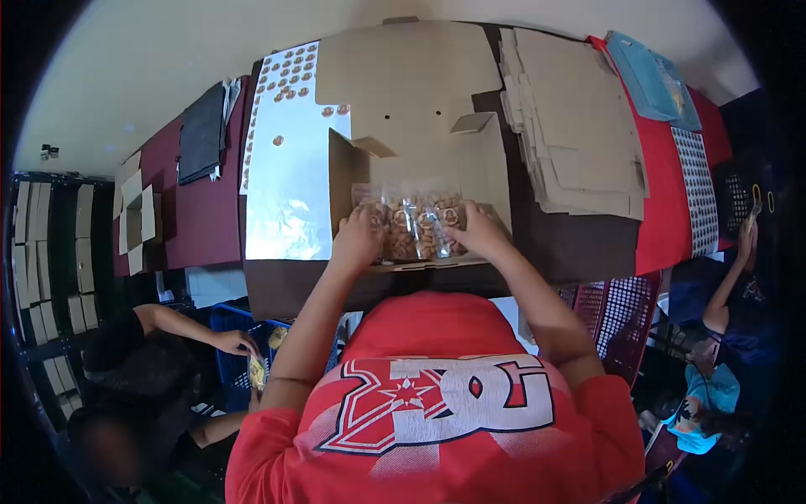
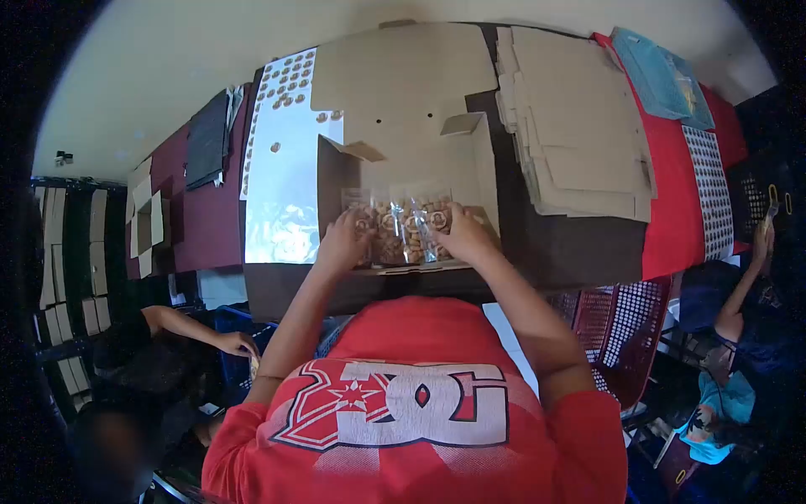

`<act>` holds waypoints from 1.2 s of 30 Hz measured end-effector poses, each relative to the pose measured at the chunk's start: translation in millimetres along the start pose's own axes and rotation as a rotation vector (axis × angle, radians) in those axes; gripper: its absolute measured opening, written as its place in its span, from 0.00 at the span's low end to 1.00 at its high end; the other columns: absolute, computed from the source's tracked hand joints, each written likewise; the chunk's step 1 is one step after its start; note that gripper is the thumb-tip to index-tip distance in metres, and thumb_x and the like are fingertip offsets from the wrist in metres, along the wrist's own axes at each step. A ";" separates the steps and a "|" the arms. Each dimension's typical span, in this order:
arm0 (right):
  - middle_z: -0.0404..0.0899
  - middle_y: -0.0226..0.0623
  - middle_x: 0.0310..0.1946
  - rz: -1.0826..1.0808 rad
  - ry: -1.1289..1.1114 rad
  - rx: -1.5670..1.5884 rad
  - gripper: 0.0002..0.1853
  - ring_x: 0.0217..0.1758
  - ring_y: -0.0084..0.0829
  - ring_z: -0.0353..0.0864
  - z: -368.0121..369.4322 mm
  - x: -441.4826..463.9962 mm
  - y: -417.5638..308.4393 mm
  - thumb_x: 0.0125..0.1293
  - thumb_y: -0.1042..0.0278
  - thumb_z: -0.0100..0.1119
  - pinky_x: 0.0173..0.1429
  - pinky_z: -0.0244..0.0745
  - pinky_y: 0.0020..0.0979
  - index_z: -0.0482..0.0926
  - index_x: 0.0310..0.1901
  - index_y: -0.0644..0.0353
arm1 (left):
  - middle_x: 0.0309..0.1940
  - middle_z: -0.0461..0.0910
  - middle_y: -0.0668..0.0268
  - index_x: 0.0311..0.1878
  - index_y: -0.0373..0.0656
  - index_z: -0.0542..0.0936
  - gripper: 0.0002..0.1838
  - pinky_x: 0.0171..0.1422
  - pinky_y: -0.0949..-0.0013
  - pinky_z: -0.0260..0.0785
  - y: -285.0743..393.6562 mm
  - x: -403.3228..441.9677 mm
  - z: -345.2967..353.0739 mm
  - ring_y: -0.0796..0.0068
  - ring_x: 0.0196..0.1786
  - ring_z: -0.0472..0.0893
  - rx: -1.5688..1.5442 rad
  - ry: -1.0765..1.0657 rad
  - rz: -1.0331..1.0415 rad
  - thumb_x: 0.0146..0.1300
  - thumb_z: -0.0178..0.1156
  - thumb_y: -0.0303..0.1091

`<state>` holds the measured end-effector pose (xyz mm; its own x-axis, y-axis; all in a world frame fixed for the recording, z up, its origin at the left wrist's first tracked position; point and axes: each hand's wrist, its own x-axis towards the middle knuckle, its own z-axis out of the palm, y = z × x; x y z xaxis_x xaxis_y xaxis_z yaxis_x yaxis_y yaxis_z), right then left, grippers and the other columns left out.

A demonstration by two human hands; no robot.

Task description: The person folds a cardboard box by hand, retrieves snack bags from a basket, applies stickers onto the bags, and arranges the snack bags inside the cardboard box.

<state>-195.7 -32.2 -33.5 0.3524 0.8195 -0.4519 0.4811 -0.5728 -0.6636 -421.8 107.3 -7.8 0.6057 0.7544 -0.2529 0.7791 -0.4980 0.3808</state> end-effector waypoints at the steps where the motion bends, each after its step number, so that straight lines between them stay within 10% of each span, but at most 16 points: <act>1: 0.67 0.59 0.59 0.013 -0.005 0.009 0.40 0.63 0.53 0.68 9.1 2.2 1.2 0.56 0.51 0.66 0.64 0.66 0.46 0.60 0.65 0.62 | 0.65 0.64 0.49 0.64 0.36 0.66 0.32 0.65 0.52 0.64 1.2 1.6 0.8 0.40 0.60 0.68 0.086 -0.109 -0.016 0.61 0.59 0.45; 15: 0.66 0.55 0.60 0.194 0.095 -0.237 0.42 0.59 0.52 0.72 39.3 -13.9 -29.7 0.55 0.49 0.66 0.61 0.71 0.44 0.60 0.64 0.64 | 0.68 0.59 0.49 0.66 0.43 0.67 0.34 0.64 0.53 0.67 -12.4 -16.2 -1.2 0.40 0.63 0.66 0.091 -0.160 0.218 0.61 0.59 0.51; 20: 0.66 0.52 0.60 0.089 0.241 -0.283 0.39 0.59 0.52 0.72 46.7 -26.6 -34.7 0.58 0.49 0.64 0.60 0.71 0.44 0.60 0.64 0.63 | 0.72 0.56 0.63 0.67 0.49 0.67 0.30 0.72 0.32 0.41 -16.9 -24.5 5.5 0.46 0.74 0.52 0.200 -0.090 0.434 0.64 0.53 0.51; 29: 0.69 0.38 0.59 -0.225 0.273 -0.337 0.25 0.64 0.46 0.66 57.5 -48.1 -45.7 0.60 0.55 0.62 0.63 0.68 0.42 0.72 0.57 0.56 | 0.68 0.65 0.63 0.65 0.49 0.71 0.26 0.71 0.28 0.29 -25.8 -17.1 -6.2 0.54 0.74 0.55 0.338 -0.291 0.545 0.69 0.43 0.51; 36: 0.67 0.48 0.61 0.107 0.405 -0.260 0.36 0.65 0.53 0.65 65.8 -17.4 -20.7 0.57 0.53 0.65 0.65 0.65 0.47 0.63 0.65 0.51 | 0.71 0.60 0.59 0.70 0.50 0.63 0.30 0.72 0.44 0.54 -33.0 -18.3 -5.6 0.50 0.74 0.56 0.214 -0.334 0.547 0.67 0.46 0.52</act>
<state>-264.6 -33.5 -51.2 0.6697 0.7132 -0.2068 0.5917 -0.6808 -0.4318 -459.5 112.3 -10.7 0.9127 0.2136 -0.3483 0.3396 -0.8706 0.3560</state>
